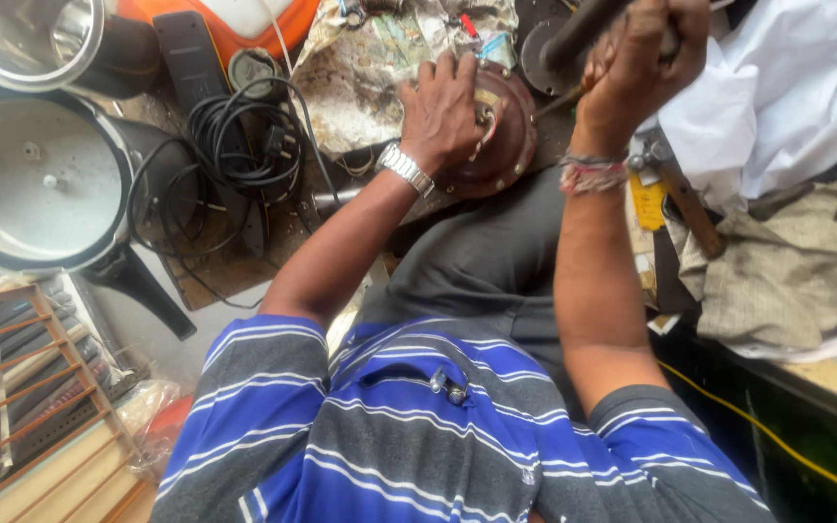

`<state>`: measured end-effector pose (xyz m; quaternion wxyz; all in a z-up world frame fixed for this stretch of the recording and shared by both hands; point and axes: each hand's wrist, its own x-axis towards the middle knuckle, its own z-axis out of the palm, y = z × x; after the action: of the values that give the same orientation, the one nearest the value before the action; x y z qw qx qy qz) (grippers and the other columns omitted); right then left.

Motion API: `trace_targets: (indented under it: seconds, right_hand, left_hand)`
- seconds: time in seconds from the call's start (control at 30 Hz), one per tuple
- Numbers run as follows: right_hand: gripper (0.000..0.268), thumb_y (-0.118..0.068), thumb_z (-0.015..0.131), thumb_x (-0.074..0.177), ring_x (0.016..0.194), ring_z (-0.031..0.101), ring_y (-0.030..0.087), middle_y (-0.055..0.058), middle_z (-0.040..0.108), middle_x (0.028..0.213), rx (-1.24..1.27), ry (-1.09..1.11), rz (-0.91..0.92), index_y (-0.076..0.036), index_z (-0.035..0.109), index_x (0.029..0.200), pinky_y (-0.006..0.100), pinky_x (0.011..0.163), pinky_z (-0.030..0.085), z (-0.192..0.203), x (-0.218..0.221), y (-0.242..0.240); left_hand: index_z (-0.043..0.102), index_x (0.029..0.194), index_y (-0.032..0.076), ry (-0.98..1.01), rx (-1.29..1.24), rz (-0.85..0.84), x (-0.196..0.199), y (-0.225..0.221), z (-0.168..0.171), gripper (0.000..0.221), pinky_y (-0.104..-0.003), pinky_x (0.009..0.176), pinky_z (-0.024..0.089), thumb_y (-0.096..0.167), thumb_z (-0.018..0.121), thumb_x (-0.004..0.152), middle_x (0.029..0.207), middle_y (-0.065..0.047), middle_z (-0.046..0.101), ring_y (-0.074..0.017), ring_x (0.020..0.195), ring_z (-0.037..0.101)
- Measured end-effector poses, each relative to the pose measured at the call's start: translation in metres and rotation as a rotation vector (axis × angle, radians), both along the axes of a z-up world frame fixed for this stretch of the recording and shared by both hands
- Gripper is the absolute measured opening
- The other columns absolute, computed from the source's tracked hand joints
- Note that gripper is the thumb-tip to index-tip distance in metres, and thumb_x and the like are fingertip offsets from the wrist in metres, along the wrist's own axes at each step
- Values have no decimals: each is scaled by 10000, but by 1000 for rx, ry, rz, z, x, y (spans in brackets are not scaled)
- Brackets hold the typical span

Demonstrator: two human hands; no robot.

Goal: The person works on a circular electrical component, using a screwdriver to tighten screws and connect wires. They also use a hammer to tap the component and adjust the wiring.

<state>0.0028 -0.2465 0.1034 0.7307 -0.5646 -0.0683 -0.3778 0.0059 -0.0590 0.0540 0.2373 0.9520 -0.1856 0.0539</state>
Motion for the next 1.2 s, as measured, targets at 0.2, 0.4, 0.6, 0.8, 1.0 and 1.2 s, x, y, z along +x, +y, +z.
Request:
trace_targets:
  seconds: [0.2, 0.4, 0.6, 0.8, 1.0, 1.2]
  right_hand:
    - [282, -178, 682, 1094, 440, 419, 139, 116, 506, 679, -2, -44, 115, -12, 510, 944, 286, 385, 334, 17, -42, -15]
    - [339, -239, 698, 1077, 418, 423, 129, 95, 500, 663, -120, -45, 174, 6, 536, 907, 269, 380, 360, 28, -58, -8]
    - [344, -256, 688, 1076, 418, 410, 129, 78, 462, 630, -128, -35, 275, 13, 539, 922, 278, 401, 367, 26, -59, -5]
    - [335, -246, 694, 1073, 421, 410, 132, 64, 463, 631, -92, -23, 294, 6, 533, 923, 289, 400, 364, 19, -46, -8]
    - [265, -272, 682, 1106, 571, 505, 160, 79, 530, 731, -96, -9, 222, -32, 573, 1077, 300, 531, 440, 13, -40, -12]
    - [223, -286, 609, 1149, 669, 555, 164, 86, 562, 782, -185, -45, 126, -66, 601, 1182, 290, 651, 479, 14, -36, -11]
  left_hand:
    - [91, 1689, 128, 681, 178, 66, -10, 15, 25, 1132, -505, 850, 583, 759, 526, 855, 1386, -387, 450, -369, 1044, 664]
    - [205, 1583, 214, -177, 218, -78, 12, 11, -20, 982, -704, 889, 415, 719, 627, 854, 1464, -301, 408, -471, 1309, 436]
    - [373, 1570, 269, 95, 157, -114, 13, 3, -50, 687, -550, 974, 403, 497, 580, 956, 1509, -288, 416, -416, 1331, 439]
    - [433, 1521, 226, 12, 135, -106, 8, -1, -33, 710, -585, 946, 377, 501, 606, 890, 1467, -274, 434, -421, 1292, 445]
    - [433, 1522, 235, 10, 117, -91, 6, -2, -32, 689, -603, 971, 361, 526, 597, 920, 1497, -275, 420, -437, 1331, 424]
    - [420, 1531, 234, 66, 134, -94, 8, -3, -33, 697, -618, 977, 350, 510, 592, 914, 1504, -281, 411, -440, 1338, 416]
